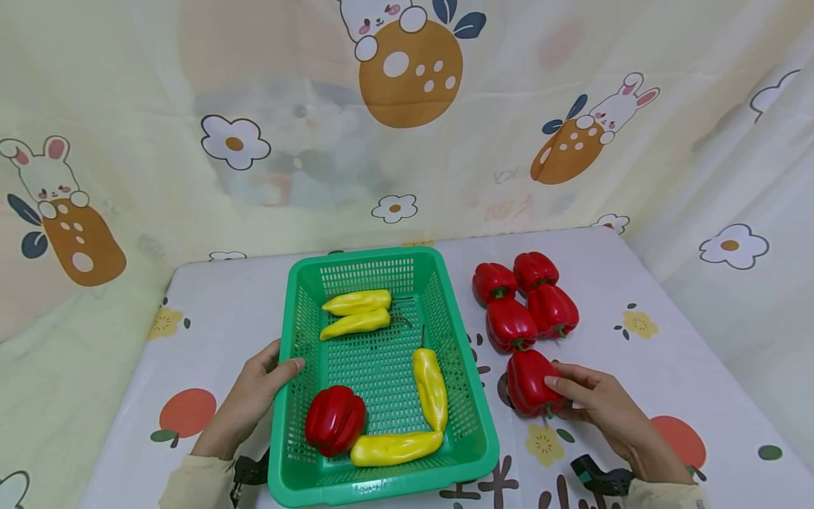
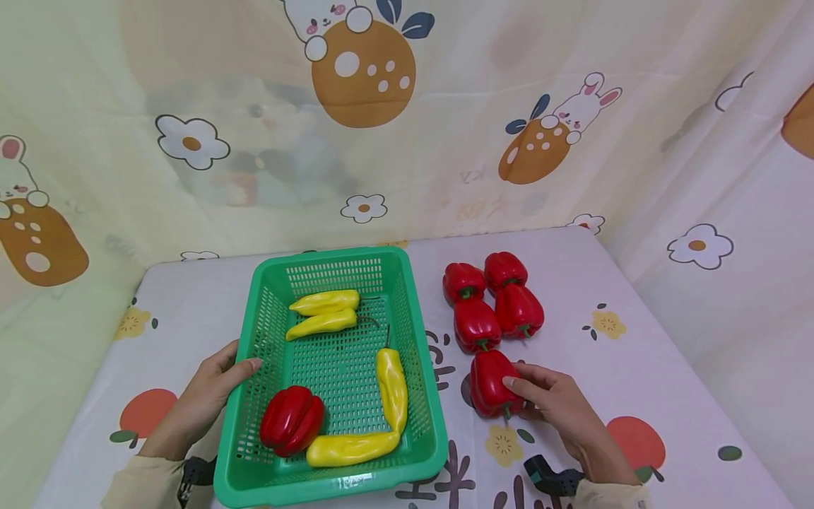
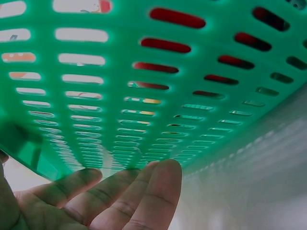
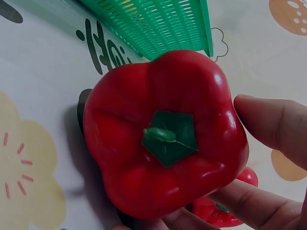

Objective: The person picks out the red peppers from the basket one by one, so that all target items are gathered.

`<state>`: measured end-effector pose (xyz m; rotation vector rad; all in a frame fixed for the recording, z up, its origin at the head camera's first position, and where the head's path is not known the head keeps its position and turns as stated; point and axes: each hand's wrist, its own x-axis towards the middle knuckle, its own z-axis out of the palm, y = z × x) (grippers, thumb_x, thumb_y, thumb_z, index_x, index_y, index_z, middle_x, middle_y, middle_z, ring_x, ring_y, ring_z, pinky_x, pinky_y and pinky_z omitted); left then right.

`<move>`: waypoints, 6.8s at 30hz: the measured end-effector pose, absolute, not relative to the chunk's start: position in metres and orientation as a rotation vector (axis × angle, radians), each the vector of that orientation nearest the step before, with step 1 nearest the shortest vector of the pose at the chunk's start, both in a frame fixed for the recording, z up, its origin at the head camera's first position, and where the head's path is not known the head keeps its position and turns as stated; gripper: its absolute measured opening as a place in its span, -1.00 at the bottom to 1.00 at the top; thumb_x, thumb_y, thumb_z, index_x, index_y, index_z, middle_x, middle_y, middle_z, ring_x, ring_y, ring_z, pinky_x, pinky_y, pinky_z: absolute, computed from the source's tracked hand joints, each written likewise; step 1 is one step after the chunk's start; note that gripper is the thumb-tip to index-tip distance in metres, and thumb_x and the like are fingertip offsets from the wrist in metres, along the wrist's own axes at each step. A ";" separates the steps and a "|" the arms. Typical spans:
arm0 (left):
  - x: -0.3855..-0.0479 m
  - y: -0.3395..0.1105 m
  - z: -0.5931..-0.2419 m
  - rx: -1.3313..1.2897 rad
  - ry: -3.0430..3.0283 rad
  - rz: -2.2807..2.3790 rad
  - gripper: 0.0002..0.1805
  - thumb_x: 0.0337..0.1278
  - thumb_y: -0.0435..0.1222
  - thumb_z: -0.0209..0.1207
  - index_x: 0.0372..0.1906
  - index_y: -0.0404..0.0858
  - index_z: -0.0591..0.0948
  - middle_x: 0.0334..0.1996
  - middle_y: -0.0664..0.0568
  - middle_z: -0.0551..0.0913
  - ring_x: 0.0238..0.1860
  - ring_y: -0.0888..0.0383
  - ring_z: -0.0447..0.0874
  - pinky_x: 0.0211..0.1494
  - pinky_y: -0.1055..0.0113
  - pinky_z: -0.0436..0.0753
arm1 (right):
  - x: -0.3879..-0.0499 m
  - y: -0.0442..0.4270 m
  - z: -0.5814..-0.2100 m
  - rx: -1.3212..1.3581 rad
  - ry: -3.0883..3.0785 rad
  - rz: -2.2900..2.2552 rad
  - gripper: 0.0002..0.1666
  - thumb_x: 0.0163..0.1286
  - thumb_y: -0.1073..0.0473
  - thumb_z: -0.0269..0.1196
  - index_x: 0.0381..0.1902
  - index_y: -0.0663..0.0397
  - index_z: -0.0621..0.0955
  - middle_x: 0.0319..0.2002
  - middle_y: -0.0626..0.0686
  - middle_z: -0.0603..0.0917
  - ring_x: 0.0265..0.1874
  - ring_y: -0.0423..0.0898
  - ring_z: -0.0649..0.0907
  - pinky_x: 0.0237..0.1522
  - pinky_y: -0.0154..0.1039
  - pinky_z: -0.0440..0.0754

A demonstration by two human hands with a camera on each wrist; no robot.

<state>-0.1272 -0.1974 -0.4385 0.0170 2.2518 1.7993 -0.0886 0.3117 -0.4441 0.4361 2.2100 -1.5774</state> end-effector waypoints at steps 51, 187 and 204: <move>-0.127 -0.199 -0.439 0.016 2.273 1.770 -0.38 0.51 -0.19 0.08 0.55 -0.27 0.30 0.20 -0.37 0.61 -0.14 -0.08 0.83 -0.17 0.08 0.85 | -0.091 0.283 -0.383 0.215 2.628 -1.302 -0.10 0.52 -0.13 0.25 0.62 0.15 0.23 0.49 0.46 0.28 0.37 0.51 0.35 -0.14 0.16 0.82; -0.126 -0.197 -0.434 -0.040 2.293 1.735 -0.48 0.51 -0.19 0.13 0.37 -0.43 0.51 -0.03 -0.26 0.75 -0.22 -0.01 0.83 -0.15 0.21 0.84 | -0.163 0.136 -0.352 -0.508 2.003 -1.297 -0.29 0.17 0.10 0.57 0.27 -0.02 0.57 0.15 0.12 0.62 0.04 0.18 0.67 -0.10 -0.02 0.83; -0.126 -0.198 -0.433 -0.031 2.278 1.738 -0.48 0.52 -0.18 0.13 0.38 -0.44 0.50 -0.05 -0.25 0.76 -0.22 -0.01 0.84 -0.14 0.23 0.84 | -0.145 0.192 -0.343 -0.409 2.210 -1.436 -0.11 0.12 0.06 0.60 0.38 0.08 0.49 0.21 0.21 0.62 0.02 0.14 0.70 -0.14 0.01 0.84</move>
